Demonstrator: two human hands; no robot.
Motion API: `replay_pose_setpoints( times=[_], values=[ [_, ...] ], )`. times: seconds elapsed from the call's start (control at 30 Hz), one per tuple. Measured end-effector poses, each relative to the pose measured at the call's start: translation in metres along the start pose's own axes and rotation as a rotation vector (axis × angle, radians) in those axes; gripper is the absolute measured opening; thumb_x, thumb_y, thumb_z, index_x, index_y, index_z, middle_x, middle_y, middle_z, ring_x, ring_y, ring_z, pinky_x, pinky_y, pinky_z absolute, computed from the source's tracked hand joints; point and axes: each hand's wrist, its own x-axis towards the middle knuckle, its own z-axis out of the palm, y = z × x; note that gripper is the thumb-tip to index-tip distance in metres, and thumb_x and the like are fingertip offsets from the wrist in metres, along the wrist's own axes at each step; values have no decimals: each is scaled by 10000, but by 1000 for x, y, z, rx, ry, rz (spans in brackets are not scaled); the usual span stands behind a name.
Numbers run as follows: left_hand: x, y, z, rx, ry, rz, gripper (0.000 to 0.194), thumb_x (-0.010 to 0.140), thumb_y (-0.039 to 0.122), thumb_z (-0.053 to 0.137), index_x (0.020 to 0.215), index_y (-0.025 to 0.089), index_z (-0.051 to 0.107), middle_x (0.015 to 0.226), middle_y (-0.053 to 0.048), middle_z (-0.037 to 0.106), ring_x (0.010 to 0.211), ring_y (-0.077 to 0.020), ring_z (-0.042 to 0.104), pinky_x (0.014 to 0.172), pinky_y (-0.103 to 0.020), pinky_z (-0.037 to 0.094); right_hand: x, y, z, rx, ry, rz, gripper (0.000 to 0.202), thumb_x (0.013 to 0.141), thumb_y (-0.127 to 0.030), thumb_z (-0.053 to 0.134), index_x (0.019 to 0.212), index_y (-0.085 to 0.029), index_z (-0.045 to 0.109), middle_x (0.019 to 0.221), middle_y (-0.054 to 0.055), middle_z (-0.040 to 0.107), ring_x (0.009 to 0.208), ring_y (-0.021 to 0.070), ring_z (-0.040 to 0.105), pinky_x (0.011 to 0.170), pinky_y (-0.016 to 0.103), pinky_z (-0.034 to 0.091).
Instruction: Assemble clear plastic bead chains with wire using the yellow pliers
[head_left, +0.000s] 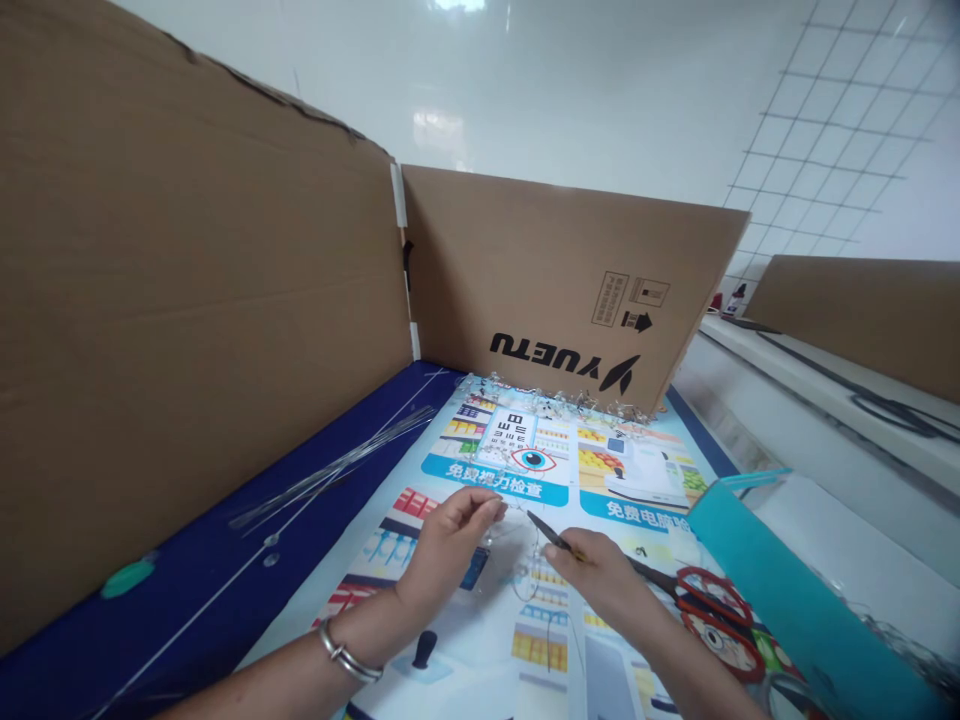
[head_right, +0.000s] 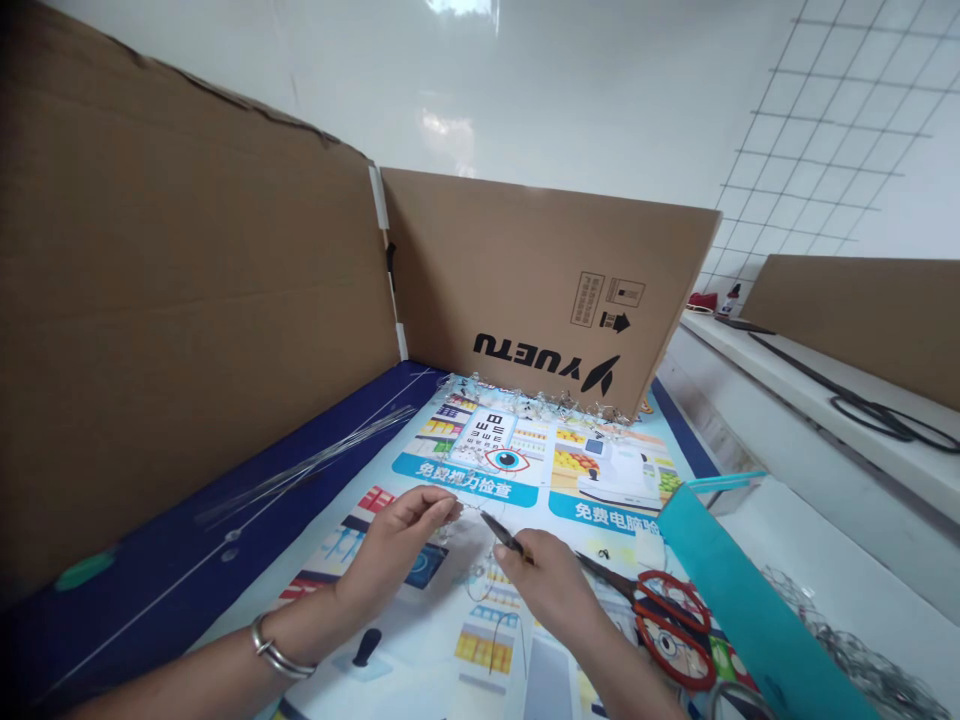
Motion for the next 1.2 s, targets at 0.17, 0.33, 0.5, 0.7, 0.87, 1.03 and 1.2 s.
replay_pose_setpoints(
  times=[0.17,0.33,0.5,0.7,0.87,1.03,1.2],
  values=[
    [0,2,0,-1,-21,-3,164,820,310,498,798,164,570,778,-18,596,756,-138,536,699,-240,407,-3,-6,5,50,-35,13,359,816,-447,402,582,-182,339,554,-51,367,537,78,347,486,207,224],
    [0,5,0,-39,-69,-33,164,818,319,506,805,164,561,770,-11,576,751,-132,518,702,-236,400,-4,-6,7,-55,5,16,350,817,-446,419,588,-183,391,556,-50,438,534,82,386,484,208,224],
    [0,7,-2,-80,-120,-70,135,802,293,520,858,173,546,778,5,542,719,-115,480,661,-216,379,-8,-7,-8,-363,157,-27,280,830,-418,438,667,-196,491,683,-17,541,619,111,468,534,220,248],
    [5,3,-5,-56,-154,-40,93,830,230,438,867,181,507,734,14,513,706,-116,473,658,-221,367,-11,-8,-33,-766,292,-217,161,844,-340,463,813,-217,563,773,22,557,740,166,490,611,264,271],
    [7,-2,-6,-24,-178,-45,103,830,219,425,892,184,500,710,16,510,680,-114,480,658,-229,375,-10,-6,-43,-983,337,-423,58,817,-245,505,812,-206,548,742,24,527,728,184,453,635,302,253],
    [7,-5,-6,-11,-210,-48,100,831,227,424,874,182,501,701,15,512,665,-112,486,634,-225,382,-11,-7,-44,-1094,364,-547,86,806,-136,476,817,-200,532,715,19,497,685,174,415,614,313,228],
    [5,-7,-3,-21,-191,-52,99,821,241,438,861,179,505,723,12,520,655,-109,495,620,-222,390,-12,-12,-39,-1116,366,-581,115,797,-99,471,842,-183,535,726,28,499,702,175,417,621,320,236]
  ],
)
